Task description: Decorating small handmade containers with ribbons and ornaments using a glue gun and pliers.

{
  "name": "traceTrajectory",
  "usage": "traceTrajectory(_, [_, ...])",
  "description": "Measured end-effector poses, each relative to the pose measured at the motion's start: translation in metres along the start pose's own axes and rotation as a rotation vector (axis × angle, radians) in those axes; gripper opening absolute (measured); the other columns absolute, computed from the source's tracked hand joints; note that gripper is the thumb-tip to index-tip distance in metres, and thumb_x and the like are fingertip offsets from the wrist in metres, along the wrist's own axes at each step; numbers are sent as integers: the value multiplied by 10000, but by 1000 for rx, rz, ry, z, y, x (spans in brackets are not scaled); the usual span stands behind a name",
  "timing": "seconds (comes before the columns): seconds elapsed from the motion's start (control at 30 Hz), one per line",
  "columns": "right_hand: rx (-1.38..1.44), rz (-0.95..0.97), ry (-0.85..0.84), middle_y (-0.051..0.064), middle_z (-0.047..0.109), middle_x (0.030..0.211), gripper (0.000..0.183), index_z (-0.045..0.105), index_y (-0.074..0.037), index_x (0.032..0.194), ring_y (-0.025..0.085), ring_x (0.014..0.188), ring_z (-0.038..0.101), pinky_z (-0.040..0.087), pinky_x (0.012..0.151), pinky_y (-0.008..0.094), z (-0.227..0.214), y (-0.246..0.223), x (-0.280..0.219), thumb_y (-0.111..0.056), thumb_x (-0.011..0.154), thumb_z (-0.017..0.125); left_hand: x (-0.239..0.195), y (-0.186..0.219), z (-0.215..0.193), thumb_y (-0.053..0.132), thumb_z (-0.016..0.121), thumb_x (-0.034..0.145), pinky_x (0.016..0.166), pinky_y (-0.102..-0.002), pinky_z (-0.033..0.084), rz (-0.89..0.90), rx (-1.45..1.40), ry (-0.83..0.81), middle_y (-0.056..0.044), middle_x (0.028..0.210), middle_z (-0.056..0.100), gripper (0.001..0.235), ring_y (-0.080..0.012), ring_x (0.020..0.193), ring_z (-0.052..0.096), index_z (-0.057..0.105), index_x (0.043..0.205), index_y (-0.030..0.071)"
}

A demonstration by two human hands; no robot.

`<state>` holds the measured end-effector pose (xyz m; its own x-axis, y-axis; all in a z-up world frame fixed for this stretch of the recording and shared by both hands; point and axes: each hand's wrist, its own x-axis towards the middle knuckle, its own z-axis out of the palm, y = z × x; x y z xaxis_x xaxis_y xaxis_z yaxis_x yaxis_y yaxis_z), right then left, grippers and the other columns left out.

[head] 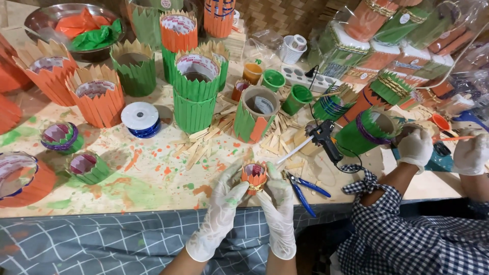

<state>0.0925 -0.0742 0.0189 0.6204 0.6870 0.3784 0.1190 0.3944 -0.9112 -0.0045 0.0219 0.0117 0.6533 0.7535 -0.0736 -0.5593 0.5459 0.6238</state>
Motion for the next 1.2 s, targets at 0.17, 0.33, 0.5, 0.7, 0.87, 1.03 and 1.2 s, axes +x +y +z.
traceTrajectory(0.17, [-477,-322,-82,248,620,1391,174,677,-51,1067,360,1348,602,458,1198,476,-19,9,11,-34,906,741,-6,5,-1,33,726,900,995,-328,594,115,374,48,-141,1205,713,305,-234,1110,718,603,1179,37])
traceTrajectory(0.33, [-556,-327,-122,246,595,1397,190,666,-43,1069,362,1348,586,478,1161,450,-32,29,12,-11,901,750,1,8,-24,95,751,892,1040,-358,518,343,1021,-1,-89,1313,688,292,-232,1161,674,675,1173,119])
traceTrajectory(0.5, [-687,-414,-191,190,620,1255,172,636,-46,1032,341,1211,631,512,1083,447,-28,14,13,-67,915,761,2,6,-33,207,705,949,1045,-413,472,504,1415,-111,-113,1294,602,341,-277,1205,573,605,1259,107])
traceTrajectory(0.7, [-781,-433,-206,161,585,1144,133,625,-36,1016,310,1090,590,510,977,410,-37,23,6,-102,943,714,6,1,-38,-135,494,917,1152,-294,509,-103,634,-268,-150,1212,596,373,-237,1273,632,458,1225,72])
traceTrajectory(0.87, [-1126,-488,-345,124,625,963,95,597,-10,1044,297,867,605,536,797,395,-43,17,-2,-9,962,644,15,16,-38,71,580,989,865,-364,525,896,1939,-601,-101,1074,556,151,-270,969,587,639,1128,69])
traceTrajectory(1.03, [-1102,-692,-314,152,533,1147,134,565,-57,1005,334,1106,568,486,982,539,-47,13,13,-54,946,685,29,-7,-53,104,615,870,743,-300,476,1069,2313,-694,-35,946,513,86,-197,893,522,610,874,190])
traceTrajectory(1.2, [-934,-631,-365,194,579,1398,449,469,-114,1396,424,1404,533,502,1151,505,-64,26,11,-45,999,667,26,6,-48,35,653,838,860,-344,520,832,2142,-776,-99,1098,530,165,-250,974,585,626,955,150])
